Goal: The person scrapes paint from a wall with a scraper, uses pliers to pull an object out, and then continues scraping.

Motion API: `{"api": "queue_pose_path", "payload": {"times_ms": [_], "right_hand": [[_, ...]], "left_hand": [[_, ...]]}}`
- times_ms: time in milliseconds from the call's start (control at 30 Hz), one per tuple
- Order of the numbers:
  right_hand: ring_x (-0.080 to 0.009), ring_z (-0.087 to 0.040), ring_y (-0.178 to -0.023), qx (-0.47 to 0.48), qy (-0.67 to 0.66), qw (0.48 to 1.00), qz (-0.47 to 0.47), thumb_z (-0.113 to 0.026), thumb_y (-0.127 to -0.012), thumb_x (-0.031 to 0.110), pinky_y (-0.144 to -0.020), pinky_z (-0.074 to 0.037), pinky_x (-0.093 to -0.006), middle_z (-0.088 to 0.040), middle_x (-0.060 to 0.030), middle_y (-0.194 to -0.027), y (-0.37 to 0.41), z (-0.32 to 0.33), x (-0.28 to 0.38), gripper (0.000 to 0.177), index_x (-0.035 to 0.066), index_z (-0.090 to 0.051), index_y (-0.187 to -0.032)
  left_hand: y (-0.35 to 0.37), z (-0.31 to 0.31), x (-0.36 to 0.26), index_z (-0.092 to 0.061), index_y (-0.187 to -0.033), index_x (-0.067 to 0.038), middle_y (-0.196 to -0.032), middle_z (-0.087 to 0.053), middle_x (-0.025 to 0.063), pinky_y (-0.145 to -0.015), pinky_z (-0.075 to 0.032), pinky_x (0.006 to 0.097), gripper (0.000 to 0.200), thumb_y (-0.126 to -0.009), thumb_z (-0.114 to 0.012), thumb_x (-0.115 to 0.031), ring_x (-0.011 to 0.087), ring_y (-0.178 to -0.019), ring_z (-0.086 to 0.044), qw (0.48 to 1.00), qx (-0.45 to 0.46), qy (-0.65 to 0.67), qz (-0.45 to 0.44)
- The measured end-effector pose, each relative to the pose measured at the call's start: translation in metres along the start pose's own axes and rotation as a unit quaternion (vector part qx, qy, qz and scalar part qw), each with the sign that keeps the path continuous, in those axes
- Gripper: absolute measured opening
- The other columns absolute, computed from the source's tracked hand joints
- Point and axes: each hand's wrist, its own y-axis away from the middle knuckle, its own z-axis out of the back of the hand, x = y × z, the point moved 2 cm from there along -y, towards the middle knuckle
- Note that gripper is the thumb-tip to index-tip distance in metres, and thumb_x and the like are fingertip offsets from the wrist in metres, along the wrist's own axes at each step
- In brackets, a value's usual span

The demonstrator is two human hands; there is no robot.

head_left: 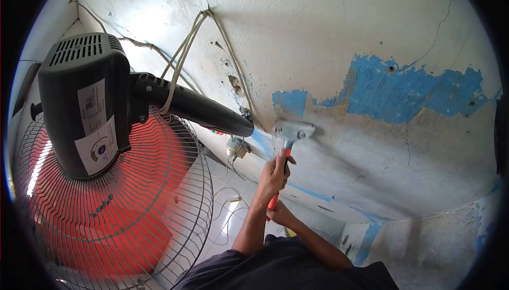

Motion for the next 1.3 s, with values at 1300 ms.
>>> {"api": "queue_pose_path", "payload": {"times_ms": [1300], "right_hand": [[-0.0122,-0.057,-0.05,-0.032,-0.099,0.994,-0.038,-0.051,-0.087,0.011,-0.048,-0.044,-0.0256,-0.058,-0.0051,-0.056,0.051,0.007,0.041,0.019,0.004,-0.054,-0.07]], "left_hand": [[0.022,-0.032,-0.013,-0.048,-0.085,-0.007,-0.054,-0.032,-0.0066,-0.035,-0.022,0.0218,0.054,-0.098,-0.031,-0.057,0.0029,-0.039,-0.026,0.999,0.02,0.047,0.01]]}}
